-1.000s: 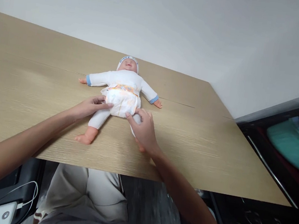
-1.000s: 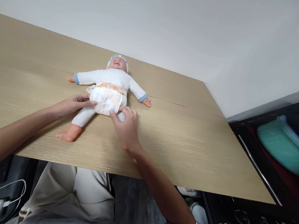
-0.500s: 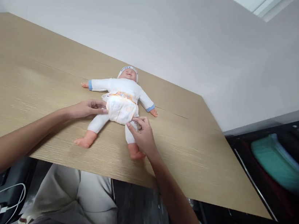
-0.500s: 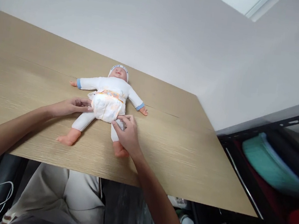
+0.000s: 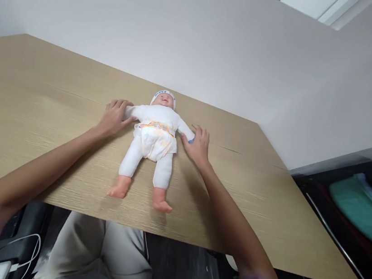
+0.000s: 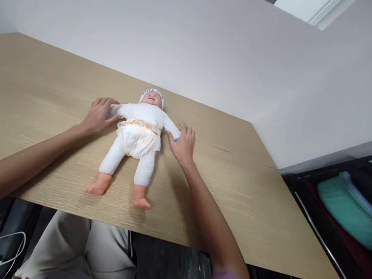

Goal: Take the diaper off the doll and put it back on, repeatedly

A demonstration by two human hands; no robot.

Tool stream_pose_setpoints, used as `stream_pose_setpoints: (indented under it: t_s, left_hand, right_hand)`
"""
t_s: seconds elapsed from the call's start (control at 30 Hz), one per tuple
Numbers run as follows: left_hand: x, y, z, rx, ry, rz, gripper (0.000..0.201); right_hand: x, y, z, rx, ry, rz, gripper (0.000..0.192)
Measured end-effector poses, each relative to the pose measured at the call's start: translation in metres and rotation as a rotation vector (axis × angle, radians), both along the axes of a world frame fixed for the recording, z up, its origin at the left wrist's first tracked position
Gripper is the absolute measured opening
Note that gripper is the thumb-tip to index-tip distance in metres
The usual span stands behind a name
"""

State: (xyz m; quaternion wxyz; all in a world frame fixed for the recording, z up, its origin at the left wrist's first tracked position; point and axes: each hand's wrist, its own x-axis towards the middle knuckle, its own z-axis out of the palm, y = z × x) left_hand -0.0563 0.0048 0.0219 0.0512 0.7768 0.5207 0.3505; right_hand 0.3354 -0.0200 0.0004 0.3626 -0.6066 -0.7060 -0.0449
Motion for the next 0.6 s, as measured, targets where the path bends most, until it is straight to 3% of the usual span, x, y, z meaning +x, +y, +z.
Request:
stream_pose_setpoints:
  t_s: [0.13,0.27,0.47,0.6]
  left_hand:
    - [0.002,0.019,-0.019,-0.062,0.069,0.067,0.078]
    - [0.009,0.022,-0.018,-0.05,0.14,0.102,0.078]
    - [0.044,0.007,0.012,-0.157,0.251,0.204,0.061]
    - [0.05,-0.047,0.043,-0.214,0.13,0.225,0.054]
  right_hand:
    - [-0.003,0.022,-0.018,-0.059,-0.023,0.007,0.077]
    - [-0.007,0.02,-0.023,-0.071,-0.007,0.049,0.074]
    - [-0.03,0.009,-0.001,-0.206,0.153,-0.049,0.054]
    - [-0.026,-0.027,0.019,-0.246,0.225,-0.031,0.048]
